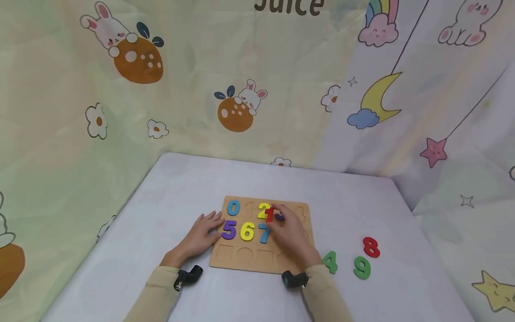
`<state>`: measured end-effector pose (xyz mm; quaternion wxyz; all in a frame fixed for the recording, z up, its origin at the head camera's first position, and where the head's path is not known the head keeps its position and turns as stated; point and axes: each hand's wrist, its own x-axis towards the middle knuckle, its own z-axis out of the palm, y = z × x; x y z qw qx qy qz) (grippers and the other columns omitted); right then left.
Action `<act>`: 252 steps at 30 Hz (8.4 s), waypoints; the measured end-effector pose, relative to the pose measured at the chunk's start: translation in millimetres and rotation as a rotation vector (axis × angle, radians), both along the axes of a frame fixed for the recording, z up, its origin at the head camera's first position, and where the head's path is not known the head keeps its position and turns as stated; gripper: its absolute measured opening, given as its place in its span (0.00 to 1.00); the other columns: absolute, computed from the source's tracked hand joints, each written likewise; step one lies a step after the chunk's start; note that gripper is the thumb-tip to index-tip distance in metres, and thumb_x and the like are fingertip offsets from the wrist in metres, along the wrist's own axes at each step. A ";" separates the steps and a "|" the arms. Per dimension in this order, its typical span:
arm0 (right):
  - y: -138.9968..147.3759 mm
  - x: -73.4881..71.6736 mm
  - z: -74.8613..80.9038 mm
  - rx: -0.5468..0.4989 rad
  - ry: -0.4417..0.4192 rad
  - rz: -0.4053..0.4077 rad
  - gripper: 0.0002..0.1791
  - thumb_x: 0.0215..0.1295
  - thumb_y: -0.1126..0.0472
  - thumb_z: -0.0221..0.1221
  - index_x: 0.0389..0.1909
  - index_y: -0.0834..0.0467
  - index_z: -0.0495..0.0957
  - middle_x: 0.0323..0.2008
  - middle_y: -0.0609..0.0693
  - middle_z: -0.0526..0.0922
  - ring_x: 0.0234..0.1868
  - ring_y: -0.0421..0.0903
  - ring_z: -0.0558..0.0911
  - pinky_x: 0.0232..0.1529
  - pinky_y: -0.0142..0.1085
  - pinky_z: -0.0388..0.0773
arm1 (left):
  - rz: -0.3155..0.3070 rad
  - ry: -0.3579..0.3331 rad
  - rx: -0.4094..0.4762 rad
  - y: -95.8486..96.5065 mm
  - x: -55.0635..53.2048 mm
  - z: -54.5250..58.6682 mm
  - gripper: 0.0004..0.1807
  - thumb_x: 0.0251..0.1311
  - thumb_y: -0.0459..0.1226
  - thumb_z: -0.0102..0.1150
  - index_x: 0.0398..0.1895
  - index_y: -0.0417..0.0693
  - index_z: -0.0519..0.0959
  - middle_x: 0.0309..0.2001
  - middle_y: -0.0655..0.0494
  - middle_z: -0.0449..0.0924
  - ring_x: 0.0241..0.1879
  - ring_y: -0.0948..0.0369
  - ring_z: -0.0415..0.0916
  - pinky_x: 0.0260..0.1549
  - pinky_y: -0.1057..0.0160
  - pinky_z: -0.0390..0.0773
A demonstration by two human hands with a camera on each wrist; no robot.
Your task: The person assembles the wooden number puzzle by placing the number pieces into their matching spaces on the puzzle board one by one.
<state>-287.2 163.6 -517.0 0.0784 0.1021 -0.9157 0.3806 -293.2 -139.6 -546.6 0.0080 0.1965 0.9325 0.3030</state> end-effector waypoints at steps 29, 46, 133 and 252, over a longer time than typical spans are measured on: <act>-38.4 -35.9 -6.1 -0.049 -0.073 0.017 0.33 0.58 0.55 0.70 0.65 0.52 0.72 0.62 0.50 0.76 0.65 0.52 0.71 0.66 0.51 0.69 | 0.000 -0.002 0.034 0.7 3.7 4.1 0.25 0.64 0.41 0.61 0.64 0.45 0.75 0.71 0.52 0.64 0.74 0.52 0.52 0.75 0.47 0.39; -49.8 -45.0 -15.5 -0.028 -0.051 0.035 0.33 0.58 0.57 0.70 0.65 0.54 0.72 0.63 0.51 0.75 0.66 0.53 0.69 0.67 0.51 0.66 | 0.001 -0.005 0.031 1.5 2.9 3.3 0.24 0.64 0.40 0.61 0.63 0.46 0.75 0.71 0.52 0.64 0.75 0.51 0.51 0.75 0.46 0.39; 46.2 14.8 -13.8 -0.024 -0.018 -0.154 0.27 0.66 0.56 0.62 0.64 0.58 0.73 0.64 0.56 0.74 0.66 0.58 0.70 0.66 0.57 0.67 | -0.007 -0.017 0.018 4.3 1.4 3.5 0.26 0.64 0.41 0.60 0.65 0.46 0.73 0.72 0.51 0.62 0.75 0.51 0.49 0.75 0.46 0.38; 146.5 96.2 -21.9 0.124 -0.200 -0.269 0.36 0.54 0.61 0.70 0.65 0.58 0.68 0.65 0.63 0.68 0.68 0.65 0.63 0.66 0.62 0.62 | -0.014 -0.013 0.017 2.0 1.6 2.9 0.26 0.64 0.40 0.60 0.66 0.45 0.73 0.72 0.50 0.62 0.75 0.50 0.49 0.75 0.47 0.38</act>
